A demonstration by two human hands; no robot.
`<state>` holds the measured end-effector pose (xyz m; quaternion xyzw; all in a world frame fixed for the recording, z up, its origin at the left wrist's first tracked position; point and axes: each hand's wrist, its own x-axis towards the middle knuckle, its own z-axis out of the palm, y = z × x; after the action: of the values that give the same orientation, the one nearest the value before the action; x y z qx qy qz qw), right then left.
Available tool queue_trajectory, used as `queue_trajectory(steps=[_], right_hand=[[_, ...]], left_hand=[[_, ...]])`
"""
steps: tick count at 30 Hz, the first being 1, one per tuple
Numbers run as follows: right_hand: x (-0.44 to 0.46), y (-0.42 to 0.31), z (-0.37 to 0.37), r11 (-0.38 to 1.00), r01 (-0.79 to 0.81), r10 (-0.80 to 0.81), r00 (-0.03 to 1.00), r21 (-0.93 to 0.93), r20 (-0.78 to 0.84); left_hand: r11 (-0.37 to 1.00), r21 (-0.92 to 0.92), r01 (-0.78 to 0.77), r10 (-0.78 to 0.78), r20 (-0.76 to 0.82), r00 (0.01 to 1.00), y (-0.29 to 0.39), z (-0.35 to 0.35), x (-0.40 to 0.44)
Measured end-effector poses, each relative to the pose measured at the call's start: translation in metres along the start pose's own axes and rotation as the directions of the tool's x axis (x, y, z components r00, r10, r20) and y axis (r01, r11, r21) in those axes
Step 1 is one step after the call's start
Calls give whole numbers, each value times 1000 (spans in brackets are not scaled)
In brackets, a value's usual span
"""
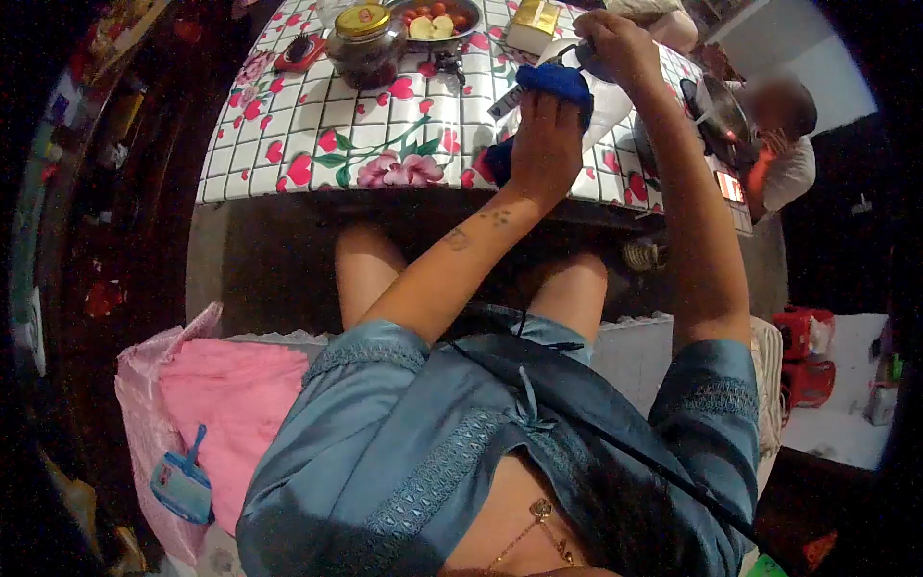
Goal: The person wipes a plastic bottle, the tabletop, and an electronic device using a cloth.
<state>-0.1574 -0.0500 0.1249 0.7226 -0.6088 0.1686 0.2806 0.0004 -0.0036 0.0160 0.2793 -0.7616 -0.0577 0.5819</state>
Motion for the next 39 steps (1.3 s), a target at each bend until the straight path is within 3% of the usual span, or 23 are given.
queue_trajectory(steps=[2, 7, 8, 10, 12, 14, 17, 18, 19, 20, 21, 23, 24, 26, 27, 28, 30, 32, 33, 34, 36, 37, 39], right_hand=[[3, -11, -8, 1000, -15, 15, 1000, -12, -21], [1, -10, -6, 983, -158, 156, 987, 98, 28], [1, -7, -4, 982, -161, 159, 987, 98, 26], [1, -4, 0, 994, -77, 78, 997, 72, -11], [2, -12, -5, 984, -152, 152, 988, 90, 5], [3, -14, -8, 968, -229, 227, 973, 104, 26], [3, -9, -4, 999, -35, 33, 995, -21, -89], [2, -8, -2, 999, -38, 36, 996, -21, -84], [2, -7, 0, 993, -106, 108, 992, 46, -65], [2, -6, 1, 979, -173, 178, 983, 110, -42], [2, -8, 0, 979, -175, 180, 983, 106, -40], [6, -13, -3, 871, -382, 395, 918, 308, 21], [5, -11, -2, 871, -386, 399, 917, 304, 21], [3, -9, 0, 991, -133, 131, 988, -26, -76], [4, -11, -2, 991, -132, 129, 989, -25, -78], [4, -14, -5, 989, -145, 143, 988, -25, -64], [8, -17, -4, 988, -150, 148, 987, -22, -54], [6, -16, -2, 961, -275, 276, 961, 20, -27], [3, -13, -3, 990, -124, 119, 991, -69, -68], [7, -14, -4, 990, -120, 115, 990, -70, -81], [9, -15, -2, 825, -488, 498, 866, 284, 42], [6, -12, 1, 954, -293, 295, 955, 59, -32], [3, -8, 4, 983, -185, 185, 980, 0, -76]], left_hand=[[1000, 7, -28, 28, 10, 1000, -2, 0, -2], [983, -119, 142, -139, 30, 990, -13, -1, 1], [969, -122, 215, -209, 61, 976, -20, -1, 4], [975, -144, 170, -162, 66, 985, -32, -7, 19], [960, -250, 122, -95, 117, 988, -44, -6, 32], [923, 71, -378, 368, 128, 921, -86, 19, 35], [912, -108, -395, 408, 157, 899, -146, 62, 60], [957, -227, -182, 250, 323, 913, -147, 65, 70], [915, -356, 192, 18, 509, 860, -138, 60, 80], [760, -432, 485, -132, 629, 766, -127, 55, 89], [608, -480, 632, -199, 678, 707, -121, 57, 91], [410, -544, 732, -306, 674, 672, -99, 45, 87], [341, -562, 754, -372, 656, 657, -84, 33, 80], [259, -531, 807, -500, 641, 582, -68, 24, 58], [505, -568, 649, -361, 544, 757, -108, 73, 16], [509, -567, 648, -364, 540, 759, -116, 76, -6], [851, -60, 522, -417, 528, 740, -119, 66, -29], [877, -1, 481, -396, 566, 723, -114, 58, -38], [906, 50, 421, -366, 594, 716, -111, 54, -34], [909, 51, 413, -362, 586, 725, -102, 44, -30], [845, -25, 534, -457, 484, 746, -83, 25, -30], [795, -40, 605, -510, 496, 703, -84, 25, -26], [773, -158, 614, -457, 532, 713, -93, 32, -9]])
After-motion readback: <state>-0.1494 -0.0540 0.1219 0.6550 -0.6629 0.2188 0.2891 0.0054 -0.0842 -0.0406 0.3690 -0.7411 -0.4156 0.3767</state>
